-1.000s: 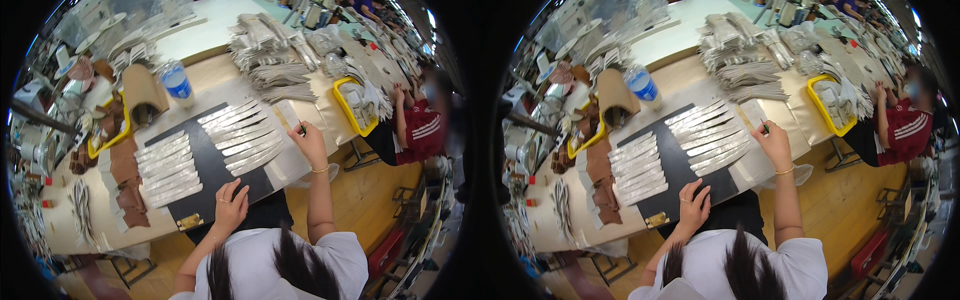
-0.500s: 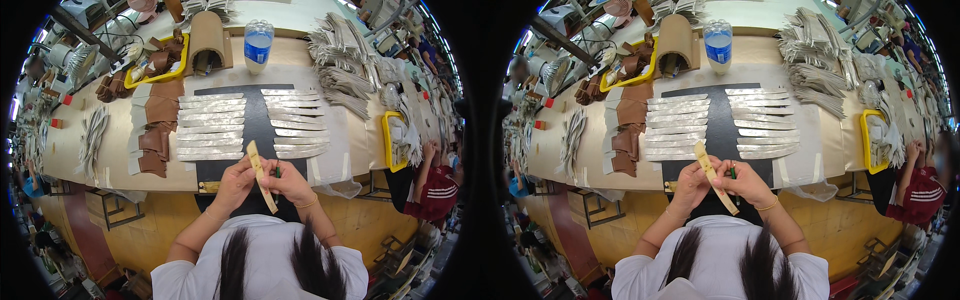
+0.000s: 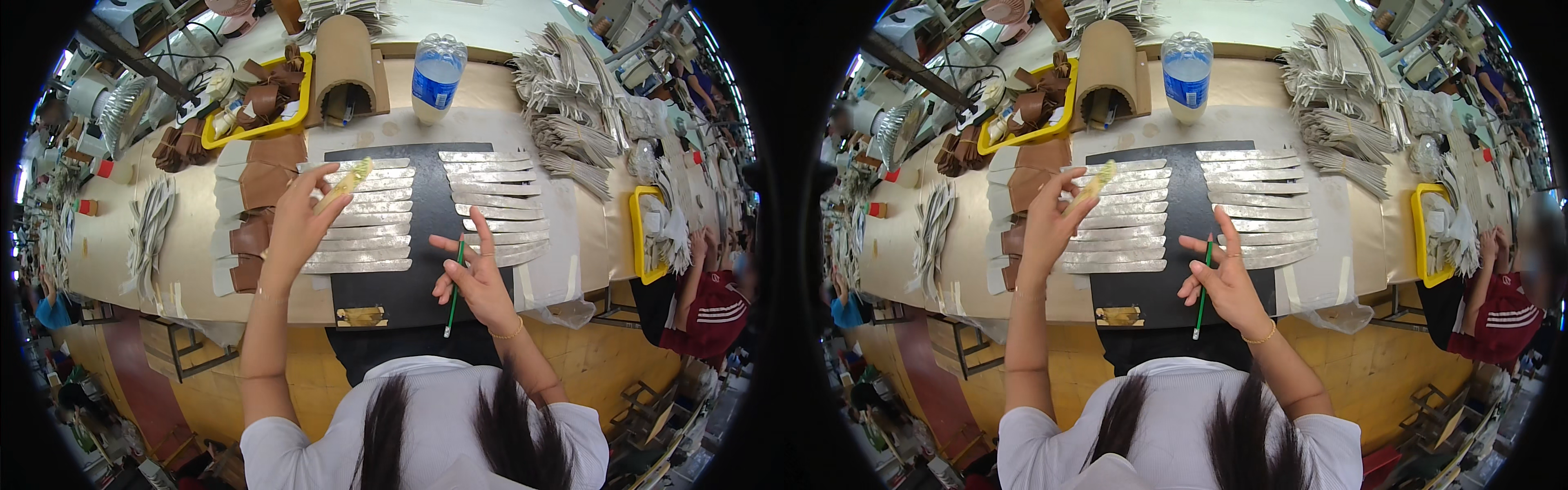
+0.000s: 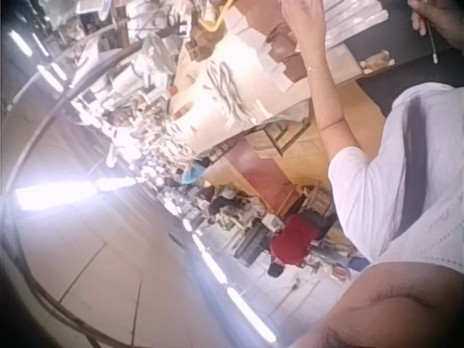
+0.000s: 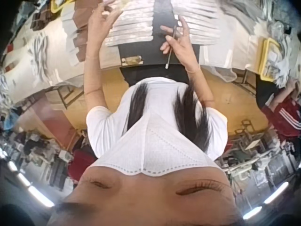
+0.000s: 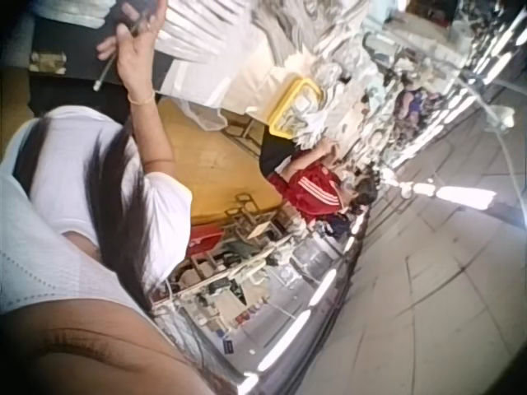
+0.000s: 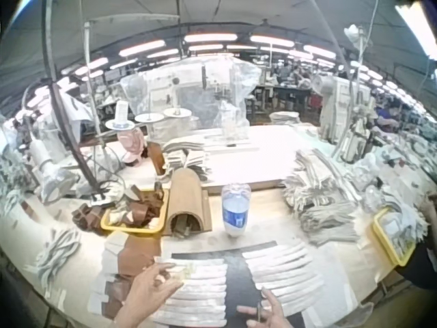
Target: The person arranges white fabric strips on a black cutting mat, then uses a ruler and pencil to measure and mark the strips. They gather the marked strips and place them into a yellow bin. The workspace includes sewing machines and other fabric materials.
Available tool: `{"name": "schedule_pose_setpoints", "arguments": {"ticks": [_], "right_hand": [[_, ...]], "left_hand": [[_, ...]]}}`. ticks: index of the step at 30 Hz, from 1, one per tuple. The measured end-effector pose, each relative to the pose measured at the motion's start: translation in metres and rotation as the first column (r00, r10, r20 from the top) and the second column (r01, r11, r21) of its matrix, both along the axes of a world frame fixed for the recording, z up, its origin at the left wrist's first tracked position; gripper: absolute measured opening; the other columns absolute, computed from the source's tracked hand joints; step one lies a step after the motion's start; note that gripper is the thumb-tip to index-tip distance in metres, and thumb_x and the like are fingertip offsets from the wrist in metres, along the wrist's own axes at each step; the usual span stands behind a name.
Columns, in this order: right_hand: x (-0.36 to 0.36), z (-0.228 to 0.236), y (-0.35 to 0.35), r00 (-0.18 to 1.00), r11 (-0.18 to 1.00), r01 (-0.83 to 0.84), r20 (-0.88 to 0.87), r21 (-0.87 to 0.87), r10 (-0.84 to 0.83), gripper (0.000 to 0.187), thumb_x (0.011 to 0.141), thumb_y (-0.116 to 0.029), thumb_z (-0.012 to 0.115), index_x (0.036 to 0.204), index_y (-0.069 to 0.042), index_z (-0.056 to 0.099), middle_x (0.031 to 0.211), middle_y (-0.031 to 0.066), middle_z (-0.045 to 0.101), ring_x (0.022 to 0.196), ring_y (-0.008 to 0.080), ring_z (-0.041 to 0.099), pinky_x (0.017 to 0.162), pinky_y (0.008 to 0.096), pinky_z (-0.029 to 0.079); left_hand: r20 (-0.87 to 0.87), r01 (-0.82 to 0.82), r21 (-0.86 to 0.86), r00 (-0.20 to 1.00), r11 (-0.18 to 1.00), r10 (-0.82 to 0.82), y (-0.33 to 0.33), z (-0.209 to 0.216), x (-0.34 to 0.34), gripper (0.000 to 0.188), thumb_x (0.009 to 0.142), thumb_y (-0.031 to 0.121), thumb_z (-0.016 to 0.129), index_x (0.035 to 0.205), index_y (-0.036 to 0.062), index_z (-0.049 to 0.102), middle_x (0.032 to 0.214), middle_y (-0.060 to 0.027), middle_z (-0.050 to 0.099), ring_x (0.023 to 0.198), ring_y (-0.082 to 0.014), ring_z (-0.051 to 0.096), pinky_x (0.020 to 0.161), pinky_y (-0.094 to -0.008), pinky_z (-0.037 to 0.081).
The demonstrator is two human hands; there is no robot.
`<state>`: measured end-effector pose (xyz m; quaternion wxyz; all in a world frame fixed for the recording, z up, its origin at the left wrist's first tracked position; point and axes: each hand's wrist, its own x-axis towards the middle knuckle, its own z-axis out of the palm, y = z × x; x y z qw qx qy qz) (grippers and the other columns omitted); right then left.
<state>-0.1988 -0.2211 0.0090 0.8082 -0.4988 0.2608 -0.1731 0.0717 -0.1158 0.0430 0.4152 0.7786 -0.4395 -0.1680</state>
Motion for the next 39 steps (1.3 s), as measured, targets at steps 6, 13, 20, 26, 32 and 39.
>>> {"name": "schedule_pose_setpoints", "arguments": {"ticks": [6,13,20,26,32,39], "right_hand": [[-0.005,0.004,-0.028,0.907,0.691,-0.264,0.417,0.673,-0.06,0.041,0.104,-0.011,0.046,0.142,0.003,0.038,0.137,0.0315,0.052,0.097,0.0351,0.072,0.076,0.0379,0.063],[0.007,-0.005,-0.039,0.925,0.855,-0.254,0.372,0.451,0.079,0.032,0.101,-0.009,0.053,0.131,0.0,0.046,0.131,0.0297,0.058,0.106,0.0337,0.07,0.086,0.0403,0.059],[0.025,0.001,-0.04,0.97,0.911,-0.217,0.18,0.349,0.162,0.024,0.101,-0.011,0.054,0.123,-0.003,0.051,0.115,0.0237,0.068,0.098,0.0282,0.072,0.091,0.0356,0.054],[0.028,-0.002,-0.044,0.978,0.926,-0.199,0.125,0.32,0.167,0.023,0.102,-0.011,0.051,0.123,-0.003,0.052,0.112,0.021,0.07,0.095,0.0266,0.072,0.09,0.0353,0.054],[0.03,0.004,-0.047,0.99,0.948,-0.136,0.062,0.287,0.123,0.031,0.105,-0.016,0.047,0.131,0.0,0.051,0.11,0.0194,0.07,0.092,0.0265,0.072,0.088,0.0351,0.054],[0.037,0.001,-0.071,0.998,0.985,0.051,0.029,-0.167,-0.047,0.043,0.106,-0.025,0.045,0.139,0.002,0.049,0.105,0.0091,0.062,0.078,0.0198,0.066,0.081,0.0311,0.052]], "left_hand": [[0.149,0.269,0.025,0.951,0.963,-0.27,-0.048,-0.028,0.042,0.019,0.085,0.016,0.074,0.097,0.0043,0.066,0.095,-0.0101,0.065,0.088,-0.0296,0.063,0.077,-0.037,0.05],[0.248,0.4,0.11,0.876,0.91,-0.415,-0.08,-0.055,0.052,0.018,0.084,0.017,0.075,0.098,0.0067,0.071,0.092,-0.0064,0.064,0.09,-0.0277,0.06,0.079,-0.0357,0.049],[0.242,0.413,0.131,0.869,0.901,-0.433,-0.092,-0.064,0.049,0.019,0.082,0.018,0.076,0.097,0.0078,0.073,0.093,-0.0073,0.064,0.091,-0.0271,0.059,0.083,-0.0376,0.047],[0.163,0.418,0.148,0.884,0.896,-0.439,-0.094,-0.066,0.052,0.02,0.082,0.017,0.077,0.098,0.0059,0.073,0.095,-0.0073,0.064,0.092,-0.0263,0.06,0.081,-0.0366,0.049],[0.146,0.413,0.15,0.889,0.898,-0.434,-0.095,-0.065,0.052,0.019,0.082,0.017,0.075,0.097,0.0055,0.073,0.093,-0.0081,0.064,0.091,-0.0276,0.06,0.082,-0.0373,0.049],[0.133,0.395,0.173,0.898,0.902,-0.419,-0.096,-0.066,0.052,0.018,0.083,0.018,0.073,0.097,0.0059,0.075,0.093,-0.0082,0.063,0.092,-0.0279,0.06,0.084,-0.0375,0.048]]}}
